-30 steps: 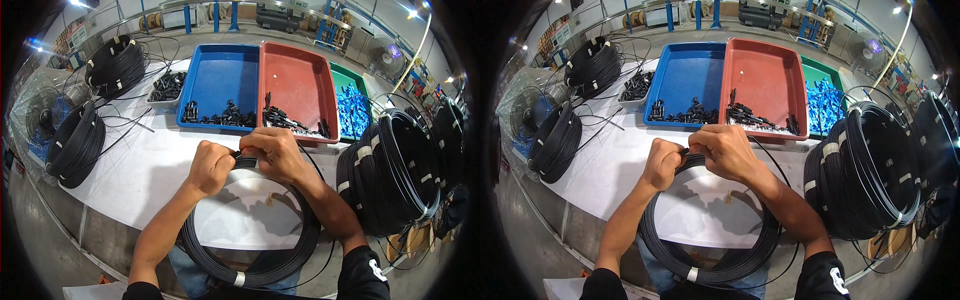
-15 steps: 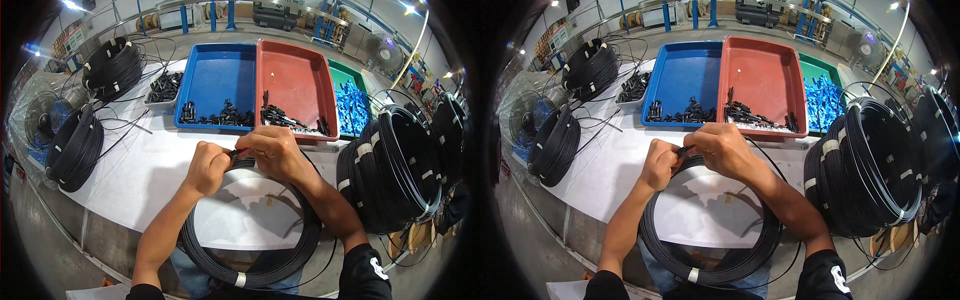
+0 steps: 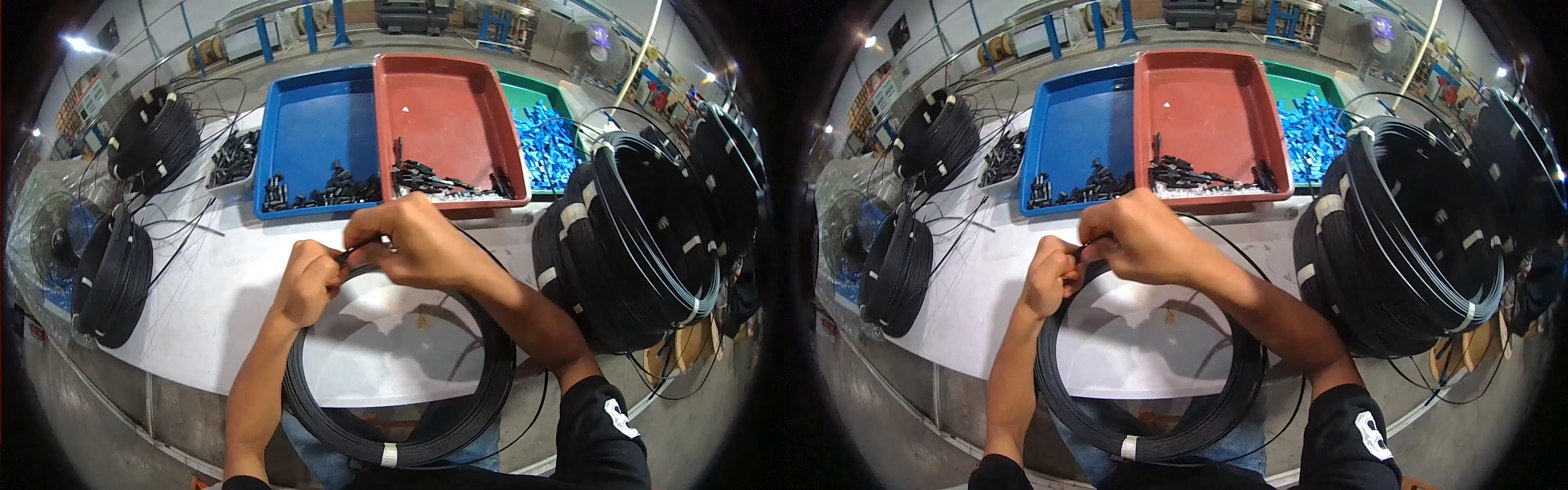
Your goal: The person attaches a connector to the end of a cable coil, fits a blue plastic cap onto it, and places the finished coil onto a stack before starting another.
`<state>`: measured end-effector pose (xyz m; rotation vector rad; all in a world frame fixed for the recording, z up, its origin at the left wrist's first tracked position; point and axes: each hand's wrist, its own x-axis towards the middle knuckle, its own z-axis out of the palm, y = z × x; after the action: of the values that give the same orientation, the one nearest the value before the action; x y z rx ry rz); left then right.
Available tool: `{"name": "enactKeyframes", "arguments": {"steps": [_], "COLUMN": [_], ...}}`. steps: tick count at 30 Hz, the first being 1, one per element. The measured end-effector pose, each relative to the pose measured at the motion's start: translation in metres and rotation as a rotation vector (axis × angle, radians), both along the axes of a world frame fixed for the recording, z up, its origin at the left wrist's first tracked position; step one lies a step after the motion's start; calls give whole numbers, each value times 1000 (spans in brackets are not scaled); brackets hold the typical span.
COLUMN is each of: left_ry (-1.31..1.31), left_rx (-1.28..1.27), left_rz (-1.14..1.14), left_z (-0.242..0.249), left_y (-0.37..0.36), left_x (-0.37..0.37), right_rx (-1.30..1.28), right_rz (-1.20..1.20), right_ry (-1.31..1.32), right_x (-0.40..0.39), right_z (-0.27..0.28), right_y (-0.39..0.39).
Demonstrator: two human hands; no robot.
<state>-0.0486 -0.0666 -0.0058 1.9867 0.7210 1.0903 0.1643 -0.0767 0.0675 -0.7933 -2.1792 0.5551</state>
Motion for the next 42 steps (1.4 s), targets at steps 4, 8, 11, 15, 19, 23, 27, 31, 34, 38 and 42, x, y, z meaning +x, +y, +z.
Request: {"name": "enactKeyframes", "arguments": {"steps": [4, 8, 11, 15, 19, 23, 27, 31, 34, 38, 42], "left_ry": [-44, -123, -98, -154, -354, 86, 92, 331, 693, 1000, 1141], "left_rx": [-293, -259, -321, -402, -940, -493, 75, 122, 325, 639, 674], "left_rz": [-82, 62, -8, 22, -172, -80, 235, -19, -189, -197, -265], "left_z": [5, 21, 15, 2, 10, 53, 76, 102, 96, 72, 66], "left_y": [4, -6, -11, -12, 8, 25, 68, 84, 108, 136, 147], "left_x": [-10, 13, 9, -2, -17, -37, -21, 66, 138, 209, 242], "right_rx": [462, 585, 454, 176, 131, 147, 110, 128, 145, 148, 190], "right_rz": [3, 72, 15, 88, 53, 126, 136, 146, 156, 116, 96], "right_ry": [2, -4, -145, -64, -35, -9, 38, -38, 20, 17, 137], "right_x": [-6, -8, -3, 3, 0, 3, 5, 7, 4, -2, -1], "right_z": [-23, -31, -27, -14, -17, -42, -61, -67, -72, -82, -89], "right_y": [9, 14, 12, 8, 11, 29, 41, 45, 43, 47, 54]}}
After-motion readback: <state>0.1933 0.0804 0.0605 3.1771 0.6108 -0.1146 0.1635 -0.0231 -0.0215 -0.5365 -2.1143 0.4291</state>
